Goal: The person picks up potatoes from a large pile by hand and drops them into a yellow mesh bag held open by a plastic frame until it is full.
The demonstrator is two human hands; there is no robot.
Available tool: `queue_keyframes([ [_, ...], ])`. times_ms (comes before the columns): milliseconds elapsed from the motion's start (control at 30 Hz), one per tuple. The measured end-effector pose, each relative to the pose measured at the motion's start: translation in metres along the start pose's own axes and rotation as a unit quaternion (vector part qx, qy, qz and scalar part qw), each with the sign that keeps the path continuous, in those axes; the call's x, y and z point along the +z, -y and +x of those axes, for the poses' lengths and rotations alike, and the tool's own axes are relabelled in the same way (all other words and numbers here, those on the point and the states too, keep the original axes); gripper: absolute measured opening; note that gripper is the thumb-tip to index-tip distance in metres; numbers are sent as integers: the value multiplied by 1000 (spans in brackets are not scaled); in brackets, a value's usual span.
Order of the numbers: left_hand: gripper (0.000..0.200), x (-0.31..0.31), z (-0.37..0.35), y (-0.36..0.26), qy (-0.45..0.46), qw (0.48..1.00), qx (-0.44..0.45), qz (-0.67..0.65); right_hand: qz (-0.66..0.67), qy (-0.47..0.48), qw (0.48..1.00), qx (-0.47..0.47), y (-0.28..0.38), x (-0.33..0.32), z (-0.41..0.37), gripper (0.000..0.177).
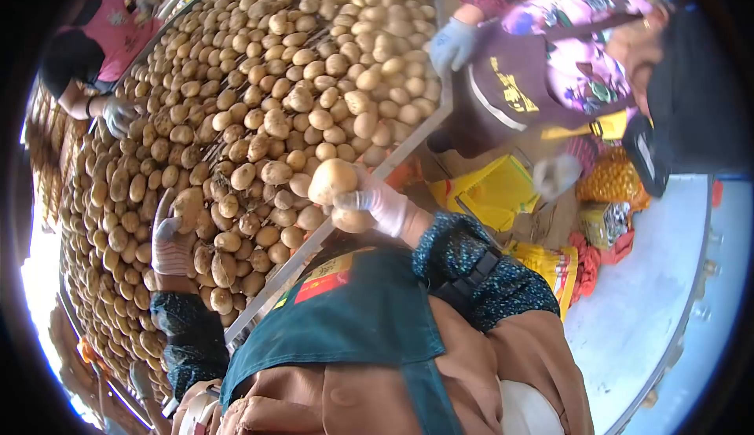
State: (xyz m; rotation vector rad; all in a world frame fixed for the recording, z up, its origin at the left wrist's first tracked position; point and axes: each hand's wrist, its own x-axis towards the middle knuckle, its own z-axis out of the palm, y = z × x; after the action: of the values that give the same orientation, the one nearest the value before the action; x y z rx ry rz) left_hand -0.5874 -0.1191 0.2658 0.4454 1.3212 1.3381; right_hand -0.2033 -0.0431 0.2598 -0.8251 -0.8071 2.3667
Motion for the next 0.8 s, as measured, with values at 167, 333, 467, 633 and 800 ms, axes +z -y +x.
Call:
queue_keyframes([
  [167, 76, 96, -11, 65, 139, 957, -66, -246, 8, -66, 996, -50, -21, -45, -58, 70],
  [333, 53, 178, -15, 139, 144, 933, -233, -234, 9, -123, 991, -43, -30, -94, -123, 55],
  [467, 51, 224, -22, 189, 186, 904, -364, -128, 187, -220, 957, -40, -52, -107, -180, 39],
  [633, 43, 295, -47, 245, 217, 888, -405, 12, 296, -398, 867, -48, -123, -182, -229, 38],
  [800, 54, 348, -53, 324, 427, 853, -265, 139, 432, -467, 760, -132, -132, -239, -257, 37],
])
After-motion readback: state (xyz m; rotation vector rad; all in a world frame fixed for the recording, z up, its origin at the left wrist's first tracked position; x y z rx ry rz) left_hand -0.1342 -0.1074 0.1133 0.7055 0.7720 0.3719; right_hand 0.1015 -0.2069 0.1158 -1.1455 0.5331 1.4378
